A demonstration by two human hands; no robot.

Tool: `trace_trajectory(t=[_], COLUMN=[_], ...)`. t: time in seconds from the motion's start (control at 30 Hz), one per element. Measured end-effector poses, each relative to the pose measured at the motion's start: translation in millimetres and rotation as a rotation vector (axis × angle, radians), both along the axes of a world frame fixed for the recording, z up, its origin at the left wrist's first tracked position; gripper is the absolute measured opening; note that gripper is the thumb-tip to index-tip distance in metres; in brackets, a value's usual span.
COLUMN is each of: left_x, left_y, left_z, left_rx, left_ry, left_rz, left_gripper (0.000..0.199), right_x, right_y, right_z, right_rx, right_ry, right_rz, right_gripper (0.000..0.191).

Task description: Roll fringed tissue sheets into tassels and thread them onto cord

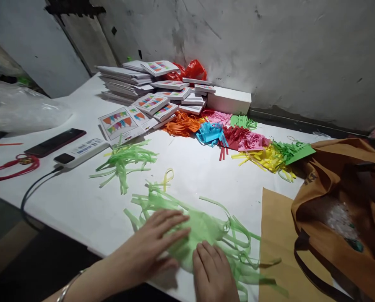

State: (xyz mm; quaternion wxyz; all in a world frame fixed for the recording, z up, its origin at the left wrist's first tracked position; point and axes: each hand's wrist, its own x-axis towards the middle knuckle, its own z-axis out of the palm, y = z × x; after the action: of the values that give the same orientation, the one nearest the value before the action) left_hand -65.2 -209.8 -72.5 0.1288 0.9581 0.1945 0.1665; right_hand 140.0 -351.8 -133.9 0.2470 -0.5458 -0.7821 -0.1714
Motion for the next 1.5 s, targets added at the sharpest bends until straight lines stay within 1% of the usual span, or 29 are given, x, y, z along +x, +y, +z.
trace_trajectory(t=[0.03,0.07,0.1,0.17,0.23,0.33,0.4,0.43,0.53,0.63,0.7,0.8,0.87,0.9,0.93,0.97,1.0,1.1,1.13,1.17,1.2,1.23,1.27,1.3,1.33,1.37,1.43,1.5], left_x=[4.1,7.8,10.8,12.9,10.5,5.0,5.0,6.8,18.8,33.2,39.4,41.6,40.7,40.2,39.9,39.8,39.8,39.2,38.3,37.0,35.3,33.4,31.3,29.2,27.1,25.1,21.0,16.1], left_y=[-9.0,-16.1,-21.0,-25.7,-26.6,-26.2,-24.7,-23.0,-13.1,0.6,8.4,15.1,16.9,17.4,17.9,18.5,19.2,20.9,20.8,20.0,18.5,16.1,12.9,9.0,4.6,0.1,-8.3,-14.4], left_z=[-2.3,-5.7,-9.8,-17.6,-22.7,-24.4,-23.3,-22.3,-17.4,-9.7,-5.3,-3.9,-5.9,-7.1,-8.1,-8.7,-8.9,-6.6,-5.2,-4.0,-3.0,-2.5,-2.6,-3.5,-5.1,-7.4,-13.1,-19.0], left_rx=[-0.027,-0.047,-0.058,-0.044,-0.036,-0.066,-0.099,-0.109,-0.096,-0.062,-0.048,-0.032,-0.032,-0.039,-0.049,-0.061,-0.071,-0.081,-0.064,-0.037,-0.004,0.030,0.059,0.077,0.081,0.074,0.038,-0.003], left_ry=[0.005,0.009,0.004,-0.047,-0.101,-0.144,-0.140,-0.126,-0.020,0.170,0.278,0.348,0.354,0.356,0.360,0.368,0.378,0.367,0.325,0.262,0.186,0.111,0.046,0.002,-0.019,-0.026,-0.025,-0.034], left_rz=[-0.090,-0.144,-0.161,-0.152,-0.143,-0.127,-0.080,-0.038,0.123,0.249,0.299,0.335,0.336,0.334,0.334,0.335,0.336,0.337,0.331,0.307,0.255,0.181,0.096,0.014,-0.047,-0.080,-0.087,-0.070], left_gripper=[0.056,0.052,0.043,0.026,0.025,0.024,0.023,0.022,0.023,0.025,0.024,0.022,0.020,0.019,0.019,0.018,0.018,0.018,0.013,0.005,0.010,0.023,0.030,0.028,0.019,0.011,0.016,0.015], right_x=[1.5,3.2,4.9,7.5,8.9,9.9,9.9,9.4,4.2,-3.3,-6.2,-4.9,-1.0,1.1,2.9,4.1,4.5,1.0,-0.9,-2.8,-4.5,-5.7,-6.5,-6.8,-6.8,-6.2,-3.7,0.5], right_y=[0.1,0.1,-0.2,-1.7,-3.9,-6.3,-4.5,-2.2,10.5,27.3,36.8,44.5,44.5,43.1,40.8,37.9,34.8,27.1,25.9,25.3,25.2,25.6,26.0,26.3,26.2,25.7,22.9,17.4], right_z=[2.3,4.3,5.7,7.1,7.4,8.8,11.6,13.4,18.8,21.8,22.8,25.6,29.1,31.0,32.5,33.3,32.9,25.9,22.8,20.2,18.5,18.1,18.8,20.3,22.0,23.2,22.7,17.9], right_rx=[0.000,0.006,0.014,0.030,0.041,0.040,0.018,-0.002,-0.079,-0.143,-0.160,-0.181,-0.156,-0.113,-0.060,-0.012,0.011,-0.030,-0.048,-0.053,-0.051,-0.050,-0.055,-0.067,-0.084,-0.099,-0.108,-0.098], right_ry=[-0.002,-0.001,-0.001,0.009,0.044,0.095,0.122,0.146,0.237,0.242,0.198,0.116,0.057,0.029,0.010,0.000,-0.004,0.029,0.034,0.044,0.068,0.103,0.143,0.186,0.217,0.220,0.159,0.059], right_rz=[0.012,0.028,0.051,0.076,0.058,0.031,0.014,-0.019,-0.196,-0.363,-0.444,-0.508,-0.552,-0.565,-0.556,-0.505,-0.416,-0.142,-0.093,-0.077,-0.077,-0.071,-0.055,-0.039,-0.017,0.009,0.035,0.044], right_gripper=[0.033,0.035,0.034,0.032,0.032,0.026,0.019,0.018,0.016,0.025,0.029,0.031,0.026,0.023,0.018,0.015,0.015,0.018,0.021,0.024,0.025,0.024,0.021,0.017,0.014,0.014,0.019,0.028])
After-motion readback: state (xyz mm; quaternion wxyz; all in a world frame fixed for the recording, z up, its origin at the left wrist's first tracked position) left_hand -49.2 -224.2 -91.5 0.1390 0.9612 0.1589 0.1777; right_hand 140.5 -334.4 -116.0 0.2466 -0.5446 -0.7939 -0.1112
